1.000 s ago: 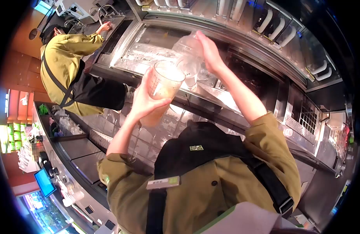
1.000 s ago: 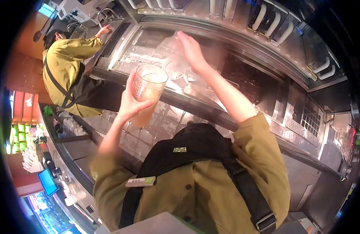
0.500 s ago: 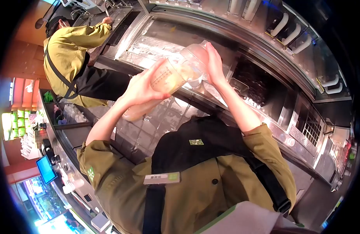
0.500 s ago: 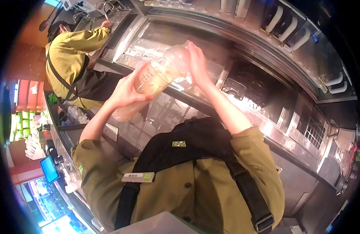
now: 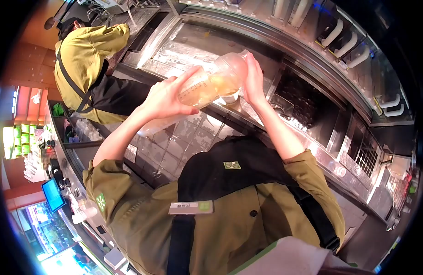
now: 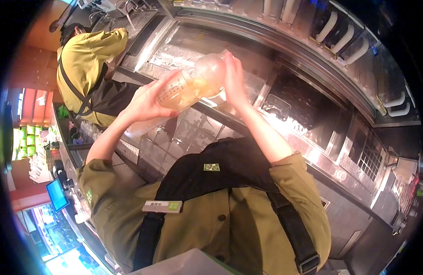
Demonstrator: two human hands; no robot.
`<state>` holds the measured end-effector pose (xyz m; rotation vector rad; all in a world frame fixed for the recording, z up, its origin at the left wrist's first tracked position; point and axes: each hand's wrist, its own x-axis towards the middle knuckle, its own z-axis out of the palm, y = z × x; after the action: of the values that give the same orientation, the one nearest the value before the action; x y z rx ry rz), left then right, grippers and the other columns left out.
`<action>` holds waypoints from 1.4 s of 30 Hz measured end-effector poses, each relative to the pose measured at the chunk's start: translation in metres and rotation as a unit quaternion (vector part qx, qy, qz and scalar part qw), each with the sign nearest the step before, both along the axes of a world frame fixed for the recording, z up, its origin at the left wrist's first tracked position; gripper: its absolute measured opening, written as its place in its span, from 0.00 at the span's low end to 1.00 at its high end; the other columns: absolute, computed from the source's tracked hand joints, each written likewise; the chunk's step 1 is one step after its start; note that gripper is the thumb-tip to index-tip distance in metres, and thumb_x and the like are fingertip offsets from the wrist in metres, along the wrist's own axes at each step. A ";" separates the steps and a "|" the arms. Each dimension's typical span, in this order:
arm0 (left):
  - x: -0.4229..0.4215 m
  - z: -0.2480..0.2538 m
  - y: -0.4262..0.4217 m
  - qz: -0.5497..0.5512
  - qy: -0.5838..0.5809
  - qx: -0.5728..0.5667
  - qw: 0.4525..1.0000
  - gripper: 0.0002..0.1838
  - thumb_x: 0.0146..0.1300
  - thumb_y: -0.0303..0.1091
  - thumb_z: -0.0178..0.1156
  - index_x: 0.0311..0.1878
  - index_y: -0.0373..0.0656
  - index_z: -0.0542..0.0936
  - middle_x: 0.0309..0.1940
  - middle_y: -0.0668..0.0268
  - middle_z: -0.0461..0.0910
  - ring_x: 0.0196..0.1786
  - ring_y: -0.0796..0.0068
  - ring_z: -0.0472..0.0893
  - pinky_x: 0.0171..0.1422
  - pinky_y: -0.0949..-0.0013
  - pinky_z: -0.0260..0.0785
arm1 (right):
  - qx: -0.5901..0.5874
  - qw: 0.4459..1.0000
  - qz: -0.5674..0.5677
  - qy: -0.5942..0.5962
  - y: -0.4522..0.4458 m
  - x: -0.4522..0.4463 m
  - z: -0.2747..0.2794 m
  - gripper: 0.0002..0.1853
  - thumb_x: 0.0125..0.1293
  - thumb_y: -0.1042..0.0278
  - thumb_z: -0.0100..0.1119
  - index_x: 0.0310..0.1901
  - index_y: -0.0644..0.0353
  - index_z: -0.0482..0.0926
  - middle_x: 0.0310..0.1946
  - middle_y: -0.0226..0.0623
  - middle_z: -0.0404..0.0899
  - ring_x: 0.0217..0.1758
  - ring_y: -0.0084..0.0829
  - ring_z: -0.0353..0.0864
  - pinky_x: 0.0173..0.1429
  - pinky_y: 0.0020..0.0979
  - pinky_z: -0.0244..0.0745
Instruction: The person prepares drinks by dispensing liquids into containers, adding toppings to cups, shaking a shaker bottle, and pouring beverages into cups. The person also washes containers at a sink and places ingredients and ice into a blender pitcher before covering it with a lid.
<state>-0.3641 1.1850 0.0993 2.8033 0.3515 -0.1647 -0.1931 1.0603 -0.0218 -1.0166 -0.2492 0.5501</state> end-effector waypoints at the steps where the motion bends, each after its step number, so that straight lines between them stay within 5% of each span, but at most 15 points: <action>1: 0.000 0.000 0.000 -0.002 -0.003 0.003 1.000 0.51 0.34 0.51 0.67 0.66 0.64 0.53 0.35 0.46 0.74 0.37 0.47 0.77 0.43 0.56 0.70 | -0.001 1.000 0.000 0.000 0.000 0.000 0.000 0.28 0.66 0.48 0.43 0.53 0.68 0.65 0.49 0.39 0.68 0.53 0.25 0.65 0.59 0.27 0.57; 7: 0.005 0.013 -0.005 0.005 0.050 0.016 0.999 0.52 0.34 0.48 0.68 0.66 0.61 0.53 0.44 0.47 0.73 0.42 0.46 0.76 0.48 0.56 0.68 | -0.007 1.000 0.000 -0.015 -0.001 -0.001 -0.002 0.29 0.66 0.47 0.43 0.54 0.69 0.64 0.50 0.40 0.68 0.55 0.26 0.65 0.60 0.27 0.57; 10: 0.003 0.006 -0.001 -0.024 -0.012 0.020 0.999 0.51 0.34 0.50 0.69 0.66 0.64 0.55 0.31 0.49 0.73 0.33 0.50 0.77 0.39 0.57 0.70 | -0.002 1.000 -0.003 -0.008 0.000 -0.001 -0.003 0.29 0.66 0.47 0.43 0.54 0.69 0.64 0.51 0.41 0.67 0.55 0.27 0.64 0.60 0.28 0.56; 25: 0.005 0.005 0.004 -0.028 -0.009 0.023 0.999 0.53 0.34 0.52 0.69 0.67 0.65 0.53 0.30 0.49 0.73 0.31 0.51 0.77 0.39 0.58 0.70 | 0.010 1.000 -0.020 0.010 -0.001 -0.003 0.005 0.26 0.66 0.49 0.44 0.52 0.68 0.66 0.48 0.39 0.69 0.53 0.26 0.66 0.59 0.27 0.57; 42: -0.003 -0.002 0.011 -0.002 -0.035 -0.063 0.997 0.52 0.35 0.52 0.68 0.67 0.61 0.54 0.41 0.47 0.74 0.44 0.48 0.76 0.49 0.58 0.67 | -0.027 0.999 -0.015 -0.019 -0.003 -0.003 0.017 0.25 0.67 0.51 0.42 0.51 0.67 0.67 0.47 0.39 0.70 0.51 0.26 0.67 0.58 0.27 0.59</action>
<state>-0.3674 1.1963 0.0972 2.6772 0.3088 -0.0870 -0.1961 1.0577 -0.0050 -1.0830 -0.2539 0.5134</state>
